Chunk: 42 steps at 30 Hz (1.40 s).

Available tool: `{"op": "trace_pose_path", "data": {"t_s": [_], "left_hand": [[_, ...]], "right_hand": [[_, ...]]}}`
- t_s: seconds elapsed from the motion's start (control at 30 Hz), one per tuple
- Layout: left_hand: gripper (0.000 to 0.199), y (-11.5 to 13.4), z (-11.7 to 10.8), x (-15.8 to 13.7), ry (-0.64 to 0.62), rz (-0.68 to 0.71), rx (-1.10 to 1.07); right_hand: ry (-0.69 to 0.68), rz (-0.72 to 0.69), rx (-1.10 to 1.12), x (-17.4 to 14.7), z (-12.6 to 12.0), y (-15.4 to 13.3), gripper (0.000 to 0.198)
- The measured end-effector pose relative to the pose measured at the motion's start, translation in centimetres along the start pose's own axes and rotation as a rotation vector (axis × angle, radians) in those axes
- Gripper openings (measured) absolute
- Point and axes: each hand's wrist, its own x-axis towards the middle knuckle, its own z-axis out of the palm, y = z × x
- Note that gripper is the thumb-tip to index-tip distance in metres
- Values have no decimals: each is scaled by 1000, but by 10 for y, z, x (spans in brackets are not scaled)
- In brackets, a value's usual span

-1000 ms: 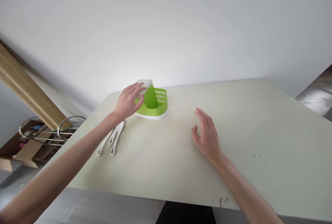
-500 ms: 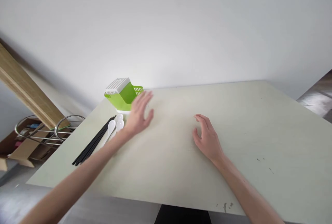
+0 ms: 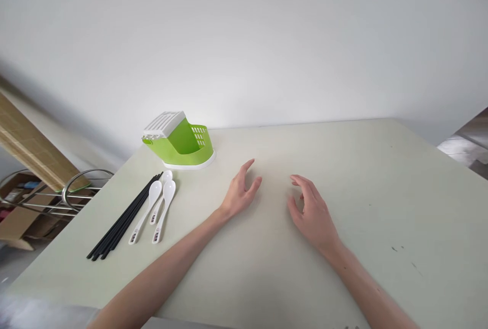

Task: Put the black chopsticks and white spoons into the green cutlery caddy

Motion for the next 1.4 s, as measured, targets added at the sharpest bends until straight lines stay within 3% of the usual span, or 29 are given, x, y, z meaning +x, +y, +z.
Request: {"op": "trace_pose_path", "data": {"t_s": [0.33, 0.7, 1.0, 1.4], "left_hand": [[56, -2, 3, 1, 1, -23, -95], [50, -1, 5, 2, 0, 4, -151], [46, -3, 5, 1, 36, -11, -196], [28, -12, 2, 7, 159, -160, -652]], "right_hand": [[-58, 27, 19, 0, 3, -5, 45], [-30, 57, -4, 0, -1, -1, 45], [-54, 143, 15, 0, -2, -4, 45], [-63, 157, 34, 1, -2, -3, 45]]}}
